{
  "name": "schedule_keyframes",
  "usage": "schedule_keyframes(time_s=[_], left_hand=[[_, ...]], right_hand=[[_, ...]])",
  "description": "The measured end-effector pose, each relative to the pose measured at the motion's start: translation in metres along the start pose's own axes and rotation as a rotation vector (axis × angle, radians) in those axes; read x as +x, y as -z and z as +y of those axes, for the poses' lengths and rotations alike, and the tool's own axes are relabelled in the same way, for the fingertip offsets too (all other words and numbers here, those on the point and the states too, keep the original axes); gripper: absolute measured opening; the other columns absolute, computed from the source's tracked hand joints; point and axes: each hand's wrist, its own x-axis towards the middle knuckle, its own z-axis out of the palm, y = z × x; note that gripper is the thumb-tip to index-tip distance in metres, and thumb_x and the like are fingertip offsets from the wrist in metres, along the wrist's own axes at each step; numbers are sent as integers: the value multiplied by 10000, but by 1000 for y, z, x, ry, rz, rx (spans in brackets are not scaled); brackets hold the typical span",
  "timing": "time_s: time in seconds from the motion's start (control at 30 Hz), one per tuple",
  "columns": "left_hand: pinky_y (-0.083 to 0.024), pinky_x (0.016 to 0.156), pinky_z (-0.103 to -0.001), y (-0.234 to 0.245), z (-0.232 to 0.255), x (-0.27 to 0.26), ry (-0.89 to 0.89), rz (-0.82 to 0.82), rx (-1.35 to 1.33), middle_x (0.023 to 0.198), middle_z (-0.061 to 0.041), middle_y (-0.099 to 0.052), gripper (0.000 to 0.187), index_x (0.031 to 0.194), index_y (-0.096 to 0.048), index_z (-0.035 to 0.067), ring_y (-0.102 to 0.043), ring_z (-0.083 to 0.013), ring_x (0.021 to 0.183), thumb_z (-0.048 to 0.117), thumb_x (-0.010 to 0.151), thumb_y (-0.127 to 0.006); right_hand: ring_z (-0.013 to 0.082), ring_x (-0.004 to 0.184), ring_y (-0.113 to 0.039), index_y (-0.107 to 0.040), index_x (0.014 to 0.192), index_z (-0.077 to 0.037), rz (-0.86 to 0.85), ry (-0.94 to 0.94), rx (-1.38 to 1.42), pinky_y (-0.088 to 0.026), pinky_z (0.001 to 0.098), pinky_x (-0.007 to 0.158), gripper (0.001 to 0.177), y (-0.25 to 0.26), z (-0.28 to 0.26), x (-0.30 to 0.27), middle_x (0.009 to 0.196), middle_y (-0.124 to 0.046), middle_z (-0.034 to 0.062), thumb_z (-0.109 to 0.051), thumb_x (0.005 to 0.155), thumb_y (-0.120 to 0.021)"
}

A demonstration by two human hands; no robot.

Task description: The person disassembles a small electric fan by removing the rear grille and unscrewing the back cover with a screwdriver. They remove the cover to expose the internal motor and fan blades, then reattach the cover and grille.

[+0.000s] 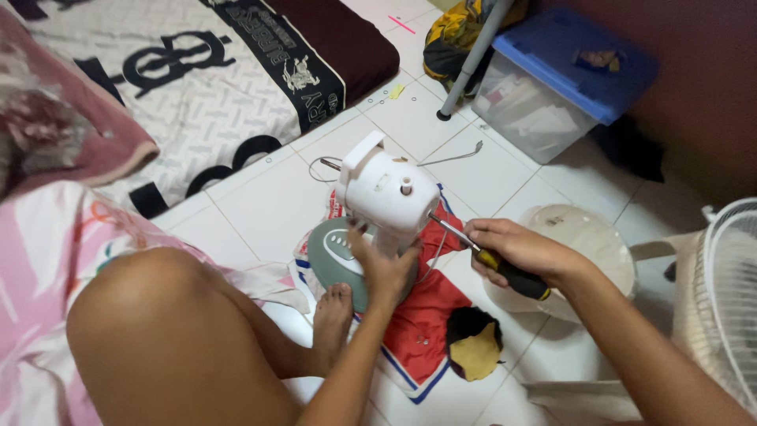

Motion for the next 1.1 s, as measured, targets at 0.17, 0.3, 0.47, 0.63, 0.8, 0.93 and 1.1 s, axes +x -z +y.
schedule_keyframes(time_s=[0.17,0.3,0.47,0.63,0.8,0.93,1.1], left_hand=[[-248,1245,-526,55,49,34,-494,139,103,1470,-141,-482,748,1511,-408,50,-489,-327,1350,329,898,-736],[-211,1282,-519,72,90,72,-798,-108,401,1462,4,-582,580,1465,-553,194,-546,-219,1279,316,931,-744],[-191,1233,-569,82,118,78,-813,-220,440,1386,-8,-564,756,1455,-545,162,-509,-237,1219,433,807,-823],[-156,1186,-645,85,122,83,-705,-333,465,1334,-62,-487,1003,1499,-493,111,-435,-283,1271,457,646,-890],[-142,1190,-648,83,119,80,-660,-324,487,1319,-69,-465,973,1447,-531,238,-424,-279,1293,461,582,-916],[-129,1194,-651,82,117,80,-673,-284,472,1348,-91,-455,967,1436,-528,263,-409,-278,1345,491,578,-912],[-120,1189,-671,75,110,76,-660,-279,446,1479,-108,-416,975,1464,-488,237,-358,-308,1427,516,623,-894]], right_hand=[[127,428,-532,-679,1026,-26,128,111,-315,-433,285,414,213,-3,-3,-8,624,-547,45,-221,941,-672],[139,424,-565,-684,1036,-36,154,91,-272,-449,285,408,215,-9,-9,-11,632,-602,57,-223,936,-646],[127,430,-568,-701,1050,-45,187,59,-271,-464,280,415,208,-9,-13,-12,658,-640,52,-208,947,-625],[133,417,-575,-685,1049,-31,126,144,-262,-456,288,395,201,-9,-11,-7,641,-629,69,-191,940,-630],[126,416,-570,-673,1054,-30,125,135,-251,-473,283,398,198,-8,-9,-9,648,-632,67,-187,946,-620],[133,413,-571,-682,1039,-34,142,123,-258,-461,295,395,201,-14,-14,-12,654,-633,69,-197,942,-615],[186,468,-673,-679,916,-12,335,354,-592,-535,355,464,208,-21,-17,-22,681,-652,63,-177,818,-757]])
